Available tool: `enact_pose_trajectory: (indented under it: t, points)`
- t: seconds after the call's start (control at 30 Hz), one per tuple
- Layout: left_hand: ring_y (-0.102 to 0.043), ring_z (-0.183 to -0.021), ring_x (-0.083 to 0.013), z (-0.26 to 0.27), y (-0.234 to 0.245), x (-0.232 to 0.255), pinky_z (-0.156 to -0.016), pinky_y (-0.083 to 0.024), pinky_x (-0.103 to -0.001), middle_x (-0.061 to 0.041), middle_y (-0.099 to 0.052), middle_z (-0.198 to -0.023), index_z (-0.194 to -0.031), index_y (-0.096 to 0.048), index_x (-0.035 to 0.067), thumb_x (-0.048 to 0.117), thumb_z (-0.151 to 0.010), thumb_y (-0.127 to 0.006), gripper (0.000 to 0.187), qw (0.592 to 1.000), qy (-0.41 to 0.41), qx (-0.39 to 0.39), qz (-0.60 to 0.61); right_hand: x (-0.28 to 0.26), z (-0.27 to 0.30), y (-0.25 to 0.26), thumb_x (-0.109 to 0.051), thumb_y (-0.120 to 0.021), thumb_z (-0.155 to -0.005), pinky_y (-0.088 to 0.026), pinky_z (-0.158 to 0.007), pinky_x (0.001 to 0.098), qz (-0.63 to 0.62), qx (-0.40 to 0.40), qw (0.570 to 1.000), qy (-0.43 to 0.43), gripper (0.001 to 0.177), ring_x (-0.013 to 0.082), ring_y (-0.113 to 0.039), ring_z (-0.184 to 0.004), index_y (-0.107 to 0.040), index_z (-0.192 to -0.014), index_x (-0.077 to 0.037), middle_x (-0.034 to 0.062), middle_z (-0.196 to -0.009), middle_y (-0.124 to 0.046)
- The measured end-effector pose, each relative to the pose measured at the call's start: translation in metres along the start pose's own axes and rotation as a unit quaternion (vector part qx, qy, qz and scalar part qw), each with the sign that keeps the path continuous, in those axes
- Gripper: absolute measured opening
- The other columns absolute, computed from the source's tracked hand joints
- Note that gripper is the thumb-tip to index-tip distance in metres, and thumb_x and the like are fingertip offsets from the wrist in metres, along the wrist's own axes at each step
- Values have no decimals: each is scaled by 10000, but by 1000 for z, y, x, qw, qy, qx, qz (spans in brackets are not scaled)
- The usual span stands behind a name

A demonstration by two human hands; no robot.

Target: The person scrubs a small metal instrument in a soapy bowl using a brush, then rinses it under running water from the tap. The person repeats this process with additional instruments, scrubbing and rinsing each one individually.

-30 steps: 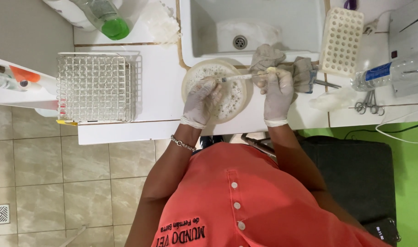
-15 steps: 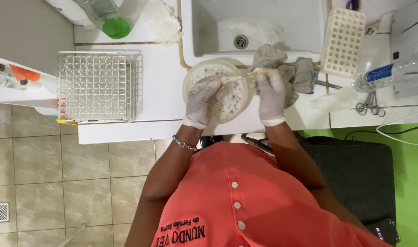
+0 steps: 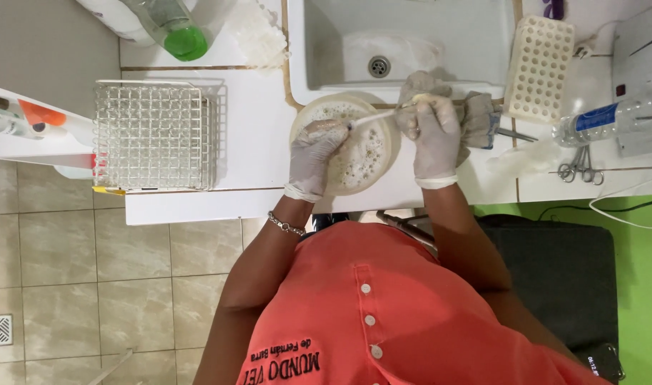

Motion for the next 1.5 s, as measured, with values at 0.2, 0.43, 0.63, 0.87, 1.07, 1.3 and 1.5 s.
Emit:
enact_pose_trajectory:
  t: [0.2,0.43,0.63,0.87,1.07,1.3,1.5]
  points:
    - [-724,-674,-154,13,-15,14,-668,-637,-287,-72,-735,-750,-918,-772,74,-12,-679,-909,289,999,-19,-3,-43,7,13,-14,-13,-630,-988,-403,-481,160,33,-24,999,-24,79,90,-576,-618,-653,-965,-85,59,-761,-629]
    - [-696,-752,-109,9,2,16,-727,-625,-249,-60,-745,-862,-1026,-761,96,68,-792,-858,255,989,-47,-35,-135,4,11,-10,-56,-662,-995,-415,-500,143,37,-67,996,-43,28,76,-600,-632,-675,-990,-81,98,-829,-695]
    - [-684,-830,-107,12,-2,24,-796,-610,-295,-69,-753,-928,-1040,-767,109,70,-849,-813,201,976,-86,-87,-182,9,3,-3,-43,-634,-1009,-405,-504,144,13,-60,998,-32,54,77,-578,-645,-661,-1013,-89,99,-838,-672]
    - [-685,-898,-154,15,-11,29,-865,-592,-362,-142,-765,-978,-1034,-775,81,65,-930,-762,107,956,-144,-105,-234,8,6,-7,-20,-667,-980,-425,-488,156,33,-92,995,-28,53,93,-597,-625,-697,-1000,-60,139,-846,-723]
    - [-604,-783,-82,10,1,46,-801,-569,-280,8,-666,-811,-1006,-740,174,193,-948,-749,62,958,-130,-64,-248,-19,-30,17,-43,-609,-998,-421,-462,103,46,-9,999,16,99,41,-566,-643,-648,-969,-128,74,-845,-710]
    - [-587,-746,-83,8,16,33,-740,-532,-226,19,-619,-781,-982,-713,176,265,-1034,-611,145,965,-92,-8,-245,-4,-15,-26,-193,-710,-990,-560,-962,388,262,-134,955,36,208,187,-695,-1089,-672,-1177,-109,97,-1125,-747]
    - [-664,-778,-88,9,19,31,-730,-586,-234,4,-662,-886,-1114,-676,136,178,-987,-611,149,991,-13,-39,-130,-17,17,-45,-365,-636,-987,-579,-892,491,620,-238,744,75,514,316,-733,-990,-415,-1437,-250,86,-990,-759]
Point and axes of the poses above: each hand's wrist, its own z-axis away from the middle knuckle, its own y-axis out of the back of the hand, x = y × z, the point moved 2 cm from there along -z, towards the middle knuckle
